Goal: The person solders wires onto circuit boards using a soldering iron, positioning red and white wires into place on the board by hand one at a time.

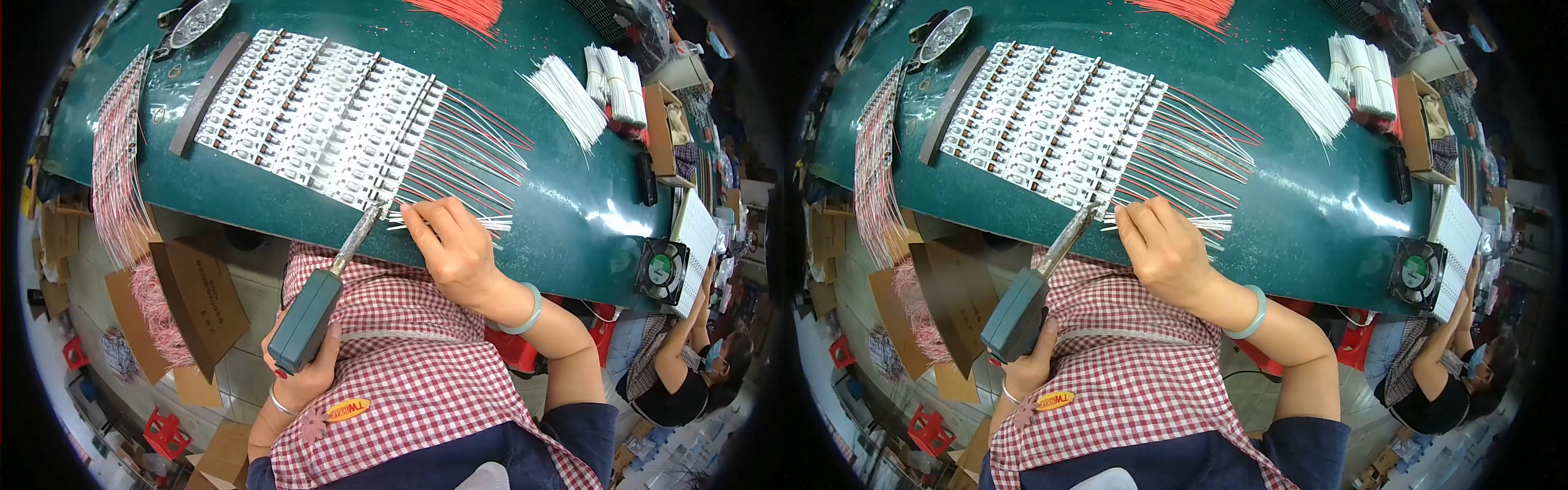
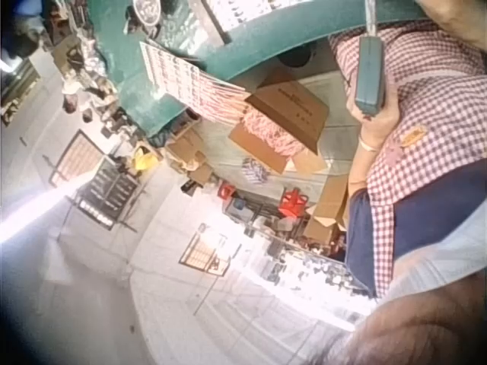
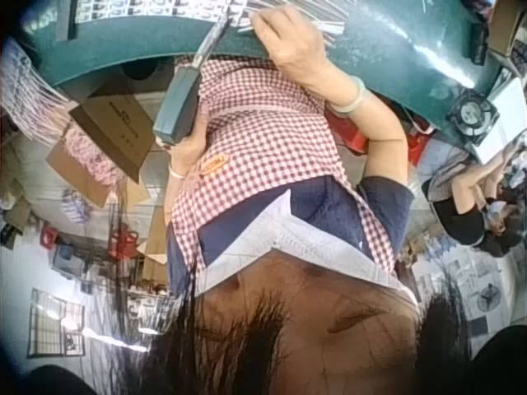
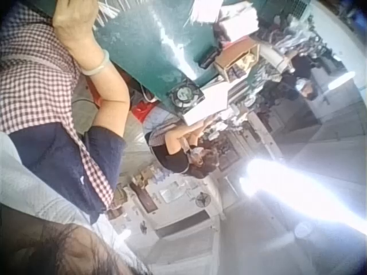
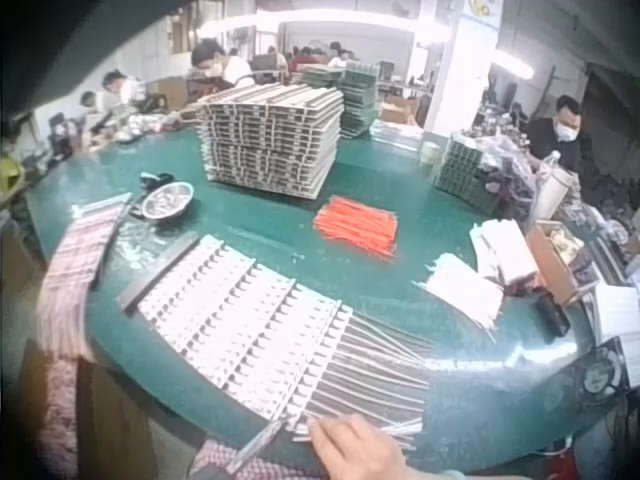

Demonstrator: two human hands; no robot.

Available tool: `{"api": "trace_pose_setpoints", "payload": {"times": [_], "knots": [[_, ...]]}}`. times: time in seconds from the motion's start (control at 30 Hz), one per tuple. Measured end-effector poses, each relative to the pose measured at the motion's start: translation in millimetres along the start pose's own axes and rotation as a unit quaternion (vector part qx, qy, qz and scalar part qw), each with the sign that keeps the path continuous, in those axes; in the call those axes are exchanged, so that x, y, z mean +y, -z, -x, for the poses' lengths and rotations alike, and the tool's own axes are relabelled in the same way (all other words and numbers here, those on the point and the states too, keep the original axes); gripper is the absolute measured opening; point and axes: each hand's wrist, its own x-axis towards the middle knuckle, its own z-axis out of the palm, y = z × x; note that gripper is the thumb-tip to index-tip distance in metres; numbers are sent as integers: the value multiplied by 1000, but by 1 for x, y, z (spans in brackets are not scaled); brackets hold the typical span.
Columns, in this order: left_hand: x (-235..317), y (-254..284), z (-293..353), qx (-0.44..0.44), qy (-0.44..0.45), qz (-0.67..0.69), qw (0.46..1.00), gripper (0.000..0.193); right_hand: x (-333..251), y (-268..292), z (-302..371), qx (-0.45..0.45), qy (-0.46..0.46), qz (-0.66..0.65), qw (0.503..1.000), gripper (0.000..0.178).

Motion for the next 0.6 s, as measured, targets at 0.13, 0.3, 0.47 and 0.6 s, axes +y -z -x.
{"api": "trace_pose_setpoints", "payload": {"times": [0.13,0.3,0.47,0.6], "knots": [[1,-3,-4,9,37,61,997,25,2,-3,3,-2,-9,-8,1000,33],[-1,-4,-4,16,24,56,998,26,3,1,4,-14,-36,-14,999,34],[-1,-3,-4,8,23,53,998,25,0,0,2,-6,-71,-14,997,36],[-1,-4,-4,15,22,60,998,25,-5,0,-1,-22,-62,14,998,36]]}}
